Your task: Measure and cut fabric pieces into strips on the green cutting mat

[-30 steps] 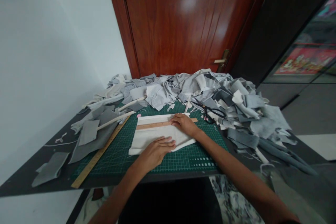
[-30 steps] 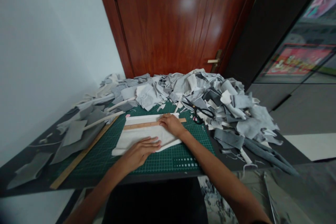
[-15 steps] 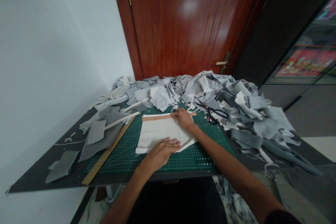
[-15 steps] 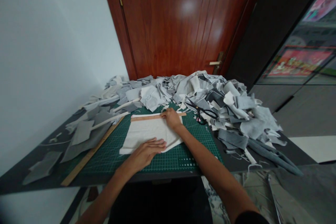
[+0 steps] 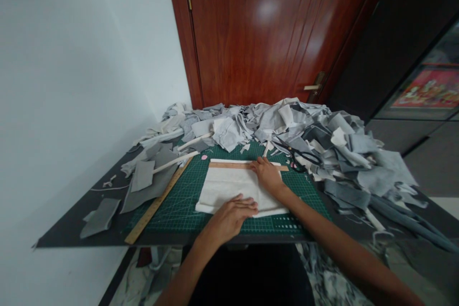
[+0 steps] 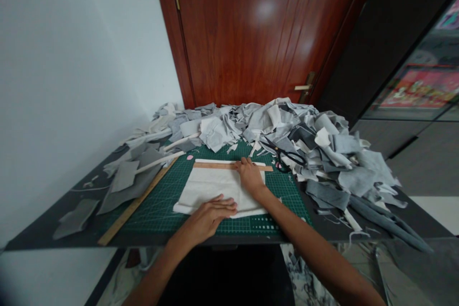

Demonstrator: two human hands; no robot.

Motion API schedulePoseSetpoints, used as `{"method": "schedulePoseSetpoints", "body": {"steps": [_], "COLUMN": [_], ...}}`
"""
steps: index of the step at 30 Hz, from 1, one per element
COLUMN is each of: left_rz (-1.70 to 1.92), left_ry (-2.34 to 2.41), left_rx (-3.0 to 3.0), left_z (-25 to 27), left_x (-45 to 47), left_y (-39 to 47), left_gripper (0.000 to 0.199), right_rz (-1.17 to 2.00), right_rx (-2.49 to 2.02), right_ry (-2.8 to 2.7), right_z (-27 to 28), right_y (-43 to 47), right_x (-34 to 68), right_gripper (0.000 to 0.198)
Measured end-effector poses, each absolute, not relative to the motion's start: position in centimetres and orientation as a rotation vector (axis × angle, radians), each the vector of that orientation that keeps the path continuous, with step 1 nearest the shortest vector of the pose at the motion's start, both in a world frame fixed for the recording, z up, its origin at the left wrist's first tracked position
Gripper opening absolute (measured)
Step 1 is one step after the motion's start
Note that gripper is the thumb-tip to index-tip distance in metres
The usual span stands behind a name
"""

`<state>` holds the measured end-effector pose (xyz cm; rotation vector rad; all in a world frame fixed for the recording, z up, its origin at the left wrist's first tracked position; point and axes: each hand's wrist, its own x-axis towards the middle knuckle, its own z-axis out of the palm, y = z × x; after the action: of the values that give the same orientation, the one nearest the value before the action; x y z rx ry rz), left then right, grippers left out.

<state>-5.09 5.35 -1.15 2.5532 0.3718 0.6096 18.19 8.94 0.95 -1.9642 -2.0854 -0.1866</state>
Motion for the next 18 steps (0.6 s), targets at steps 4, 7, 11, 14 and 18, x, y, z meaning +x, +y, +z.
{"method": "schedulePoseSetpoints", "body": {"steps": [4,7,11,14,18], "left_rz": [0.637,0.611,0.620,0.625,0.628], "left_ry": [0.402,0.387,0.380,0.397,0.428], "left_rx": [2.533,2.510,2.455,2.443,2.438], "left_z": [-1.3,-1.4,-1.3,-1.3,-1.3], "left_x": [-4.8,-5.0,-5.0,-5.0,-4.9], "left_y": [5.1,5.2,5.3,5.1,5.0], "left_gripper": [0.038,0.037,0.034,0.034,0.033], "right_rz": [-0.182,-0.103,-0.062,-0.032,-0.032], "right_rx": [-1.984,-2.014,-1.980,-1.927,-1.871], "right_ry": [-2.054,-2.001,-1.981,-1.968,-1.925], "right_z": [0.6,1.1,1.5,1.1,0.1], "right_y": [8.8,10.2,12.4,13.1,13.5], "right_x": [17.8,17.9,18.7,19.4,19.9], "right_gripper": [0.024,0.024,0.023,0.022,0.021]}}
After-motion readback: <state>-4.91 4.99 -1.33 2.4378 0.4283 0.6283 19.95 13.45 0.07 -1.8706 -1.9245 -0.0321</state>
